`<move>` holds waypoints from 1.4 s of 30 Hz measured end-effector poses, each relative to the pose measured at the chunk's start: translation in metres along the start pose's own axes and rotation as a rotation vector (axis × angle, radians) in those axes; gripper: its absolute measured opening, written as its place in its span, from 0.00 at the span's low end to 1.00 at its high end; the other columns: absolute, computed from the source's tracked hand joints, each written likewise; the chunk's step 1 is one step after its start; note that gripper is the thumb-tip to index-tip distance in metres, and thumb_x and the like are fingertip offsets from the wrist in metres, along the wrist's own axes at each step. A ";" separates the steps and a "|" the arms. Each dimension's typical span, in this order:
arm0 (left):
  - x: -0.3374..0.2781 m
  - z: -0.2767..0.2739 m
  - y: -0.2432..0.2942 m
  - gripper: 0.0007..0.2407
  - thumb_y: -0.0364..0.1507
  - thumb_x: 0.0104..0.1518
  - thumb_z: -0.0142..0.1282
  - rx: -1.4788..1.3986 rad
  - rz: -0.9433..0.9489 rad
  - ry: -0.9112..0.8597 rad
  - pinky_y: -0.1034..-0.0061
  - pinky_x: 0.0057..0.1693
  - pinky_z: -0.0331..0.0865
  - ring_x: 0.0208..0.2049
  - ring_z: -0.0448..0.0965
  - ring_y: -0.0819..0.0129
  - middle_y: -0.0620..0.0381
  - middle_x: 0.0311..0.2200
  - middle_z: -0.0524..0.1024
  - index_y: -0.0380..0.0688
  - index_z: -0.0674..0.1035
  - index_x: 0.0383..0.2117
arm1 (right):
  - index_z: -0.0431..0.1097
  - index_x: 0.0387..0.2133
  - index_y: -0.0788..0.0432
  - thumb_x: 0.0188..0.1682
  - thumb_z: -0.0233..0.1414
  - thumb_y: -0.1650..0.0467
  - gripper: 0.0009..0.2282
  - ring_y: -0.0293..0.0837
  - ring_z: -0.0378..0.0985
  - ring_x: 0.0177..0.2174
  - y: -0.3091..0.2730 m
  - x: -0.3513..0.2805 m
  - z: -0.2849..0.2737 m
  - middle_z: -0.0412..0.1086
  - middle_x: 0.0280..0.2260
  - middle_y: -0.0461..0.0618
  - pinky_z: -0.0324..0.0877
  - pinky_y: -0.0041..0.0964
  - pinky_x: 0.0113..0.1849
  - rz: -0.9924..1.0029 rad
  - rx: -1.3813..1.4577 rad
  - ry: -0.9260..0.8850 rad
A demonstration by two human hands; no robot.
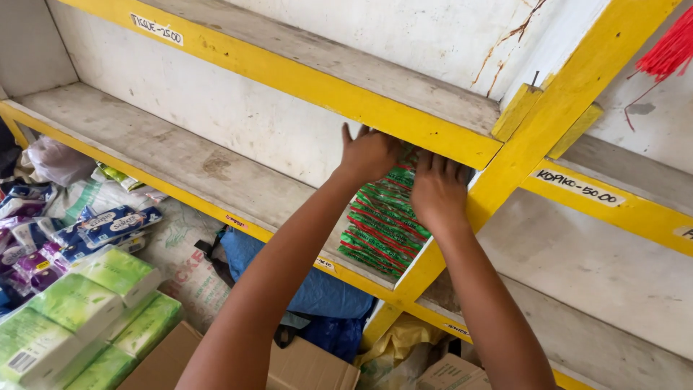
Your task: Organizing and stocking shelves with packets of VFresh gum from a box on the floor.
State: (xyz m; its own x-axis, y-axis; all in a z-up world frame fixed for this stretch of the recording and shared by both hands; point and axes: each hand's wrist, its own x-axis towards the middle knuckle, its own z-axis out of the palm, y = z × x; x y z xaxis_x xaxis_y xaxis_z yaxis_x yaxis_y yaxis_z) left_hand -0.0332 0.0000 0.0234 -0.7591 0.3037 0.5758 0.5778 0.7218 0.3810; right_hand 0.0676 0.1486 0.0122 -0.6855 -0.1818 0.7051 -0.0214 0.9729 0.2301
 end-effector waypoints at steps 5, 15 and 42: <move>0.021 0.014 0.007 0.19 0.47 0.63 0.44 -0.029 0.073 -0.332 0.31 0.65 0.54 0.65 0.68 0.51 0.55 0.63 0.71 0.63 0.76 0.57 | 0.63 0.56 0.68 0.49 0.45 0.73 0.20 0.69 0.64 0.57 0.006 0.009 0.004 0.64 0.56 0.70 0.59 0.63 0.57 0.109 0.050 -0.165; 0.040 0.041 0.014 0.24 0.49 0.61 0.43 0.061 0.107 -0.275 0.35 0.66 0.50 0.66 0.62 0.51 0.55 0.65 0.66 0.60 0.69 0.63 | 0.59 0.59 0.71 0.41 0.56 0.68 0.31 0.71 0.64 0.55 -0.003 -0.001 -0.012 0.63 0.55 0.71 0.59 0.67 0.56 0.015 -0.007 -0.101; -0.218 -0.042 -0.031 0.18 0.29 0.65 0.53 -0.353 0.264 0.401 0.50 0.69 0.55 0.66 0.66 0.47 0.48 0.62 0.71 0.42 0.72 0.61 | 0.55 0.63 0.71 0.52 0.51 0.68 0.28 0.69 0.53 0.64 -0.093 -0.137 -0.090 0.54 0.65 0.72 0.51 0.58 0.63 -0.247 0.489 -0.093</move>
State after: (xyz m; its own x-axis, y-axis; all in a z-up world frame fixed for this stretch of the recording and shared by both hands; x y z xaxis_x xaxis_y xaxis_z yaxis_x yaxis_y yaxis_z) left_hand 0.1267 -0.1147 -0.0834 -0.4436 0.1364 0.8858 0.8484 0.3824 0.3660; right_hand 0.2291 0.0702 -0.0459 -0.6778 -0.4214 0.6025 -0.5103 0.8596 0.0272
